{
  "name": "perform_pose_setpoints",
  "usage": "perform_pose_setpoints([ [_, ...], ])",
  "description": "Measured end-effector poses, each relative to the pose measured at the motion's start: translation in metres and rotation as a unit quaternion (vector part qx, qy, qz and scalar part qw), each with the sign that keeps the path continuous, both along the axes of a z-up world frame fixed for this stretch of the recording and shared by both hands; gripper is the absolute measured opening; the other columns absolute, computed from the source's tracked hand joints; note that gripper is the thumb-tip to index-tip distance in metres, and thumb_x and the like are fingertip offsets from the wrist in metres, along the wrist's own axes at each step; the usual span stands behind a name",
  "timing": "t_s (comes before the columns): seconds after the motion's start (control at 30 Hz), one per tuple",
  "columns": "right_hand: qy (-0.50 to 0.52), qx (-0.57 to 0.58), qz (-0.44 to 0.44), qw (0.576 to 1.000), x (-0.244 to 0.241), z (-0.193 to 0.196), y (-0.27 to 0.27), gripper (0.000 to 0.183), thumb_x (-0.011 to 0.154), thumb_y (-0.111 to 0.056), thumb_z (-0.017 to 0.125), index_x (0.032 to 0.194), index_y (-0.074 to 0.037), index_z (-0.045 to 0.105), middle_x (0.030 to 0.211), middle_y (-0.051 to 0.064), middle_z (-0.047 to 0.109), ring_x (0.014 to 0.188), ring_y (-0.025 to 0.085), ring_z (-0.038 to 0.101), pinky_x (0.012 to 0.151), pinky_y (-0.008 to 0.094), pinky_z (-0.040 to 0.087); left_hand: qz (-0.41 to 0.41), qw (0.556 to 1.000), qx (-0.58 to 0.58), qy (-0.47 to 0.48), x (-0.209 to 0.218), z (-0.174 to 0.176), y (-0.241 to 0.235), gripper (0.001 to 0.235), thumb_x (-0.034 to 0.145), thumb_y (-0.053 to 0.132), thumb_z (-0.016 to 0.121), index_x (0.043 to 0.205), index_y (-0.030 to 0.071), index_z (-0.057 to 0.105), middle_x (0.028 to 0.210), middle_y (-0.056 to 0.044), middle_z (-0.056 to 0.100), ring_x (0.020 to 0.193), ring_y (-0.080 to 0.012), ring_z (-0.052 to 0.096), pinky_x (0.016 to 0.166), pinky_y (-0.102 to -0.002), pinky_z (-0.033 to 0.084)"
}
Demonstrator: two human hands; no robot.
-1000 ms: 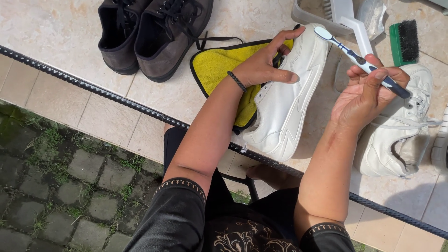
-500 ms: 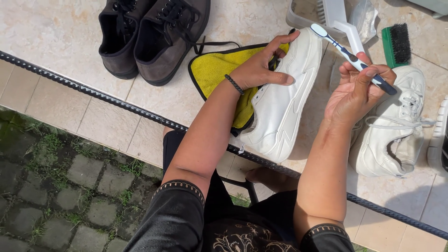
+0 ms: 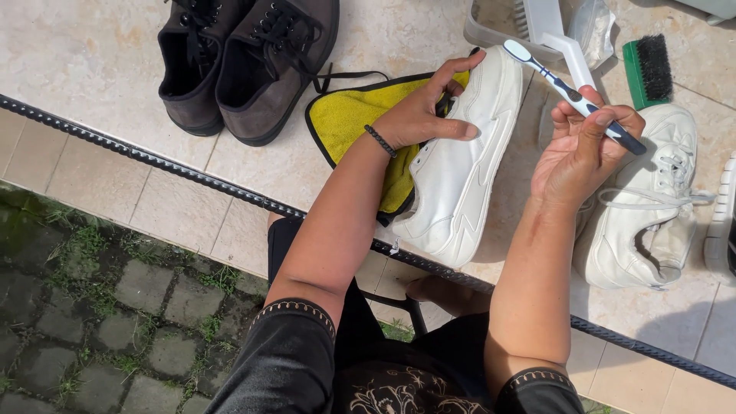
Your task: Cleaning the exterior of a white sneaker using a toothbrush and a microfiber cloth.
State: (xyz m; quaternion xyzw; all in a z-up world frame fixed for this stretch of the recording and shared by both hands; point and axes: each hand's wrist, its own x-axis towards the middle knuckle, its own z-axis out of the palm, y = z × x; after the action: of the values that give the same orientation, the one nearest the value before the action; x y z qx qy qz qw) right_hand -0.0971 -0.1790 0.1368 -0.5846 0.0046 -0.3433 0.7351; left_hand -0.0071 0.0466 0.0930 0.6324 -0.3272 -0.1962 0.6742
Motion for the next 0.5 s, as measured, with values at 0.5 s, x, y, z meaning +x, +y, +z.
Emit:
perform_pose_setpoints([
  [0.5, 0.034, 0.087, -0.015, 0.996, -0.009, -0.012, -0.018, 0.014, 0.103, -0.027, 0.066, 0.102, -0.021, 0.053, 0.112, 0.014, 0.069, 0.086, 0.026, 0.061, 0.085, 0.033, 0.053, 0.008, 1.000, 0.017, 0.000, 0.000, 0.008, 0.002, 0.094, 0.085, 0.041, 0.085, 0.159, 0.036, 0.028, 0.152, 0.006, 0.034, 0.118, -0.0209, 0.042, 0.112, -0.032, 0.032],
])
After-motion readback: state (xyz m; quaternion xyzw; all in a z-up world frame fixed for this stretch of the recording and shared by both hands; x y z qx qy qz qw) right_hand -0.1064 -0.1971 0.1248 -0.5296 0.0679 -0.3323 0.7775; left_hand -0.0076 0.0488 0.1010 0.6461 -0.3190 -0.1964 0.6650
